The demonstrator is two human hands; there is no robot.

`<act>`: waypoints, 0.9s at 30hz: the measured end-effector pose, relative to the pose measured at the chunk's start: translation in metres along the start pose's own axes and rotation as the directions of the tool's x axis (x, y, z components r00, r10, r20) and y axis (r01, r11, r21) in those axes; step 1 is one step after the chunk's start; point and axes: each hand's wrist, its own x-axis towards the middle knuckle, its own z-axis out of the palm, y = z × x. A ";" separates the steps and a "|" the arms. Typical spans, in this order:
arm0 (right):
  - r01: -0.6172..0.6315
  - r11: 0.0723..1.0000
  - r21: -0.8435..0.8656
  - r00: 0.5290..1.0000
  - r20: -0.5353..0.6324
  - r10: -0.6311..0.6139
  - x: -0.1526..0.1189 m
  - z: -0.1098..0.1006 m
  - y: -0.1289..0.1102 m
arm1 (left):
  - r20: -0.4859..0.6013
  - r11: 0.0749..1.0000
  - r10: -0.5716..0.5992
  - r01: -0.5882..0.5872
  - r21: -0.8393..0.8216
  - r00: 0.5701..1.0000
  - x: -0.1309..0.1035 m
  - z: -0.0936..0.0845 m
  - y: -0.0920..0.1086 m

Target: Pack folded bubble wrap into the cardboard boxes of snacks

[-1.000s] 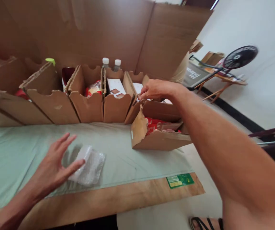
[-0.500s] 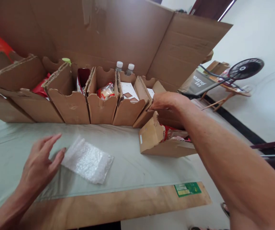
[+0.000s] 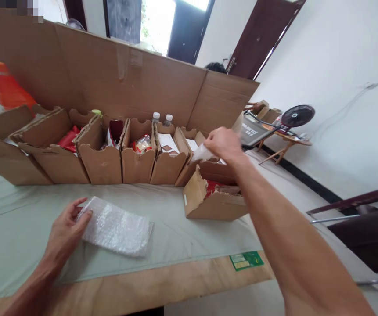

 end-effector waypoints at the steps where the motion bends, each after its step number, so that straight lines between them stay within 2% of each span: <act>1: -0.042 0.999 0.022 0.996 -0.076 0.044 -0.010 -0.021 -0.001 | -0.002 0.996 -0.052 0.051 -0.076 0.999 0.000 -0.003 0.002; 3: -0.039 0.988 0.149 0.959 -0.271 0.079 -0.037 -0.053 -0.010 | 0.023 0.979 -0.101 0.103 -0.178 0.995 -0.001 -0.007 0.004; 5: 0.081 0.947 0.311 0.885 -0.459 0.075 -0.069 -0.061 -0.031 | 0.058 0.969 -0.097 0.108 -0.221 0.994 -0.001 -0.009 0.006; 7: 0.237 0.885 0.402 0.841 -0.540 0.020 -0.105 -0.041 -0.062 | 0.090 0.966 -0.084 0.104 -0.237 0.992 -0.001 -0.010 0.007; 8: 0.294 0.855 0.427 0.849 -0.528 -0.028 -0.123 -0.022 -0.080 | 0.105 0.963 -0.086 0.110 -0.244 0.991 0.000 -0.011 0.008; 9: 0.343 0.832 0.437 0.871 -0.480 -0.107 -0.140 0.000 -0.097 | 0.120 0.962 -0.091 0.119 -0.247 0.989 0.001 -0.012 0.008; 11: 0.397 0.805 0.440 0.915 -0.255 -0.312 -0.170 0.045 -0.125 | 0.150 0.961 -0.097 0.131 -0.242 0.984 0.003 -0.014 0.010; 12: 0.445 0.762 0.470 0.884 -0.098 -0.456 -0.181 0.063 -0.133 | 0.163 0.964 -0.092 0.129 -0.232 0.982 0.004 -0.016 0.010; 14: 0.493 0.676 0.548 0.751 0.125 -0.648 -0.189 0.081 -0.132 | 0.173 0.977 -0.062 0.095 -0.192 0.983 0.005 -0.016 0.011; 15: 0.490 0.651 0.579 0.712 0.165 -0.683 -0.185 0.080 -0.125 | 0.167 0.985 -0.037 0.065 -0.163 0.985 0.004 -0.014 0.012; 16: 0.472 0.652 0.593 0.722 0.164 -0.672 -0.176 0.074 -0.115 | 0.157 0.991 -0.009 0.029 -0.131 0.988 0.003 -0.012 0.012; 17: 0.440 0.679 0.587 0.775 0.133 -0.617 -0.162 0.062 -0.104 | 0.147 0.995 0.019 -0.004 -0.102 0.989 0.001 -0.008 0.011; 19: 0.352 0.788 0.505 0.901 0.046 -0.431 -0.120 0.035 -0.082 | 0.125 0.997 0.059 -0.054 -0.050 0.990 -0.005 0.001 0.009; 20: 0.303 0.854 0.424 0.940 0.018 -0.342 -0.095 0.024 -0.075 | 0.106 0.996 0.089 -0.089 -0.007 0.990 -0.008 0.005 0.008; 21: 0.265 0.912 0.313 0.958 0.023 -0.286 -0.069 0.015 -0.070 | 0.082 0.988 0.137 -0.142 0.055 0.987 -0.011 0.009 0.006; 23: 0.253 0.959 0.132 0.953 0.139 -0.270 -0.020 0.009 -0.068 | 0.023 0.929 0.300 -0.297 0.222 0.954 -0.016 0.015 0.004; 25: 0.304 0.950 0.075 0.906 0.284 -0.313 0.015 0.016 -0.076 | 0.000 0.804 0.493 -0.455 0.384 0.870 -0.020 0.018 0.004; 27: 0.354 0.930 0.097 0.850 0.382 -0.363 0.036 0.030 -0.089 | 0.030 0.679 0.626 -0.564 0.469 0.779 -0.024 0.020 0.005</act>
